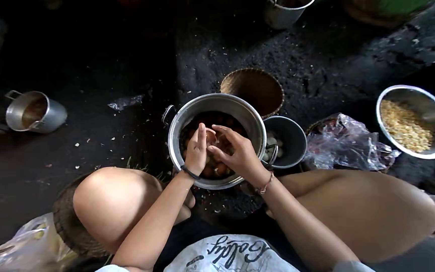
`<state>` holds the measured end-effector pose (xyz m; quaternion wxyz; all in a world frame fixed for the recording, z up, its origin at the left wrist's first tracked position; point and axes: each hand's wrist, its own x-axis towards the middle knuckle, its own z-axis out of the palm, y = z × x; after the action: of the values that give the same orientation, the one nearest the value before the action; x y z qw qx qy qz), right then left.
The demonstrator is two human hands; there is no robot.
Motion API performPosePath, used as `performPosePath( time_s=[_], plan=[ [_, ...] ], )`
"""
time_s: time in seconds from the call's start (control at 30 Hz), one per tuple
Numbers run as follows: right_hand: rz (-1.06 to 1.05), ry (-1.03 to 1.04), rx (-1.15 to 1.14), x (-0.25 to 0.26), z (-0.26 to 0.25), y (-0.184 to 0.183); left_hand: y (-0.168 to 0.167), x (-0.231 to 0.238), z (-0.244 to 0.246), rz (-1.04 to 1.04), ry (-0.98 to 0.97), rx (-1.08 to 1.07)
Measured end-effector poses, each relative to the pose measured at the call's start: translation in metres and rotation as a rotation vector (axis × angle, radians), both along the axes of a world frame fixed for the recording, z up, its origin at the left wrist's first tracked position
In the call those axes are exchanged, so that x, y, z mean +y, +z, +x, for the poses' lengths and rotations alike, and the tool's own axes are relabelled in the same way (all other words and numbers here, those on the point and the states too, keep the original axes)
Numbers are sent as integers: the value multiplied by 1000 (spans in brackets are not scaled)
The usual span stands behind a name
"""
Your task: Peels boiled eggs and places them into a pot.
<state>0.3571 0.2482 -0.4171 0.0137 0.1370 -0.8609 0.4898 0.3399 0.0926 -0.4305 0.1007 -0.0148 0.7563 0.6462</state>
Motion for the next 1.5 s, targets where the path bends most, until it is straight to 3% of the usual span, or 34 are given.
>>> performPosePath(
  time_s=[0.27, 0.43, 0.77, 1.03, 1.23, 1.5],
  plan=[
    [224, 29, 122, -7, 7, 0, 2, 0, 1, -187, -17, 41],
    [241, 114, 178, -5, 4, -2, 4, -5, -2, -213, -30, -13],
    [320, 47, 227, -15, 10, -10, 4, -5, -4, -257, -64, -22],
    [138, -66, 86, -16, 13, -11, 3, -3, -2, -277, -65, 13],
    [-28, -133, -23, -2, 2, -8, 2, 0, -2, -53, -8, -26],
    [-83, -44, -36, -7, 3, -6, 1, -2, -2, -17, 29, 59]
  ],
)
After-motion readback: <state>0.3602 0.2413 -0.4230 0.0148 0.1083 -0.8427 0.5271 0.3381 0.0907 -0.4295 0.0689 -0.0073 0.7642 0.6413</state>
